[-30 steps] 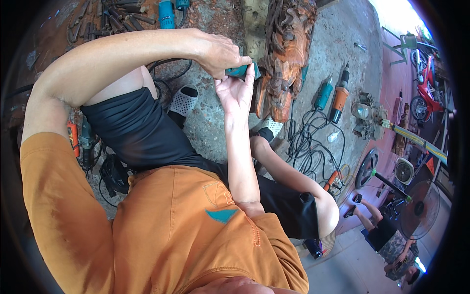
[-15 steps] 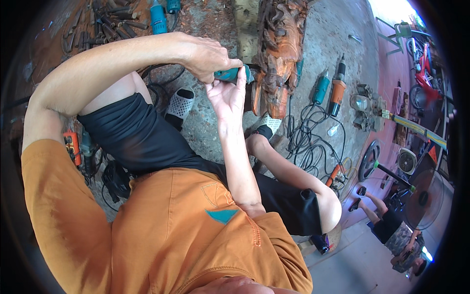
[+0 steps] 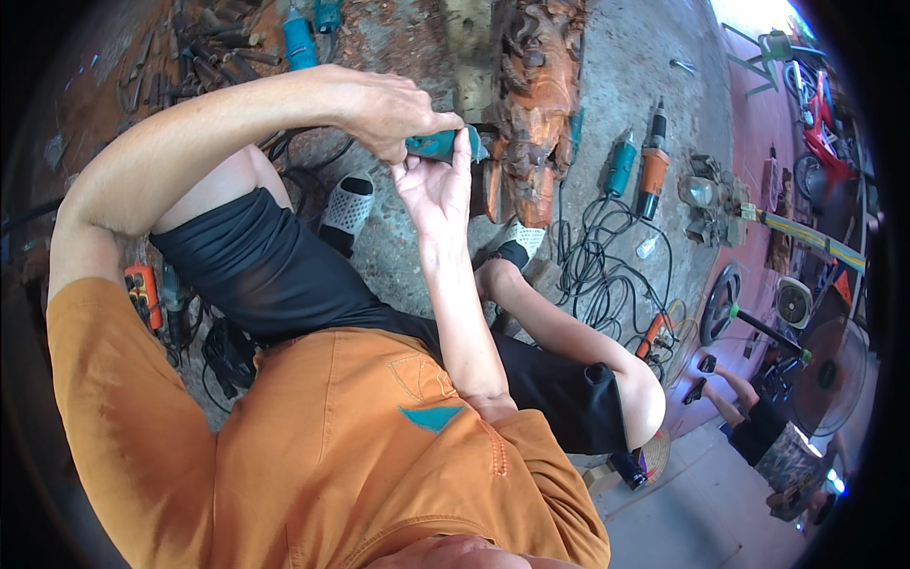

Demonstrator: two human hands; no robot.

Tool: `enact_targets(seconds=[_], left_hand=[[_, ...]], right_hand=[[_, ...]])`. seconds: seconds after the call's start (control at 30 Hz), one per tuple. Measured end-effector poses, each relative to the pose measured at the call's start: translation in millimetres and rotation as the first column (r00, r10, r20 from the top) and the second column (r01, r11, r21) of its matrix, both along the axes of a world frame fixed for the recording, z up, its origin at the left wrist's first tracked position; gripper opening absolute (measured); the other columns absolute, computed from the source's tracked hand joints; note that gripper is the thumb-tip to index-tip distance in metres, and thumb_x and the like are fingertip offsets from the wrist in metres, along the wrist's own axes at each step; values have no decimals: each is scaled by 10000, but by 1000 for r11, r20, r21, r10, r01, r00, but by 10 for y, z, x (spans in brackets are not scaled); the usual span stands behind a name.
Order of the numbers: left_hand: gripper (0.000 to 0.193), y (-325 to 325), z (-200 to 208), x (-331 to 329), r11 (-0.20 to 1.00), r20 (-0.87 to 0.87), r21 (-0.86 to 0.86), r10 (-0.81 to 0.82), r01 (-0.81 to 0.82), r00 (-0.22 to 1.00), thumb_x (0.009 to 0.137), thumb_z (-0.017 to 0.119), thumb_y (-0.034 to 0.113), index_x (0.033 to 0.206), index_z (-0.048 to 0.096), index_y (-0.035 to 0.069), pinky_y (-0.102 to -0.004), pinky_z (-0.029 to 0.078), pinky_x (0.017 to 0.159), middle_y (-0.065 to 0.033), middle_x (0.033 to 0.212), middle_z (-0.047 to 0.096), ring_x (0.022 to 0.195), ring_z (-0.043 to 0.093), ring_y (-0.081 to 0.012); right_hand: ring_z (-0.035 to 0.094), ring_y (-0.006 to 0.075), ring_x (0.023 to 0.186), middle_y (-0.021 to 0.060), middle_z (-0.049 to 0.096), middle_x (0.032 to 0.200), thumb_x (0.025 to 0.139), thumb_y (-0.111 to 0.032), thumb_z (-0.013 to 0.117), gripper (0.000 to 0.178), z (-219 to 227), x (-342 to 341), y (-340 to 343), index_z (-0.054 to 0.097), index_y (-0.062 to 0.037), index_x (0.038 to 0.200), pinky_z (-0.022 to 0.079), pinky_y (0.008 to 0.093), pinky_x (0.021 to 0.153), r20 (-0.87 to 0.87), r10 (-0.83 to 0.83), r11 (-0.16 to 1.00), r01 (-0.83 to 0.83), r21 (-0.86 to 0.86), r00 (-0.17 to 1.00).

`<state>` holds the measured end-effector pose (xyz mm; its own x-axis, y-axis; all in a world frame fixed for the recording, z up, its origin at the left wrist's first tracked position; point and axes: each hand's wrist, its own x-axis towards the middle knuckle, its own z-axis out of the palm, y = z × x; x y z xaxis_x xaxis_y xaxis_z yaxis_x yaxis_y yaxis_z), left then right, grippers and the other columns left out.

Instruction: The person uses a handheld rotary tool to carve details into a large piece of wood. They hold the tool with both hands and move it along the surface of the wood, creating intricate patterns.

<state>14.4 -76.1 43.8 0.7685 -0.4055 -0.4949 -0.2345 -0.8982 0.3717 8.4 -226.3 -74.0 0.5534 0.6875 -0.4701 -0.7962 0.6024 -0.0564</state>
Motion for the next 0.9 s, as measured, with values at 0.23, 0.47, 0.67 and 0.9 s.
enact_targets(seconds=[0.23,0.47,0.67,0.9], left_hand=[[887,17,-33,-14,999,-25,-40,11,-12,1000,730,757,177,1486,299,104,-471,472,855,-216,1027,588,1007,593,-386],[886,-79,86,3,997,31,-51,-48,49,998,651,669,79,1461,311,43,-475,479,830,-300,1049,574,954,586,-441],[908,-55,125,39,998,-39,-35,-44,43,998,651,661,96,1476,284,58,-476,460,885,-299,1085,566,987,572,-452],[875,-51,79,54,981,26,-173,-80,84,996,634,677,72,1442,341,53,-490,465,865,-302,1131,573,1040,555,-483]], right_hand=[[624,224,1034,59,610,1123,879,-383,705,430,73,-33,-28,544,-114,1174,548,444,913,-79,-82,996,83,21,993],[599,164,1063,6,610,1153,850,-460,724,534,-121,-130,-49,521,-173,1253,491,408,924,-16,-92,993,93,77,996],[590,166,1071,-9,611,1157,830,-456,747,512,-138,-169,18,547,-190,1219,479,427,928,-55,-115,991,119,67,992],[482,179,1203,-3,550,1281,809,-493,753,565,-246,-210,71,530,-227,1255,385,463,992,-73,-112,993,115,38,991]])
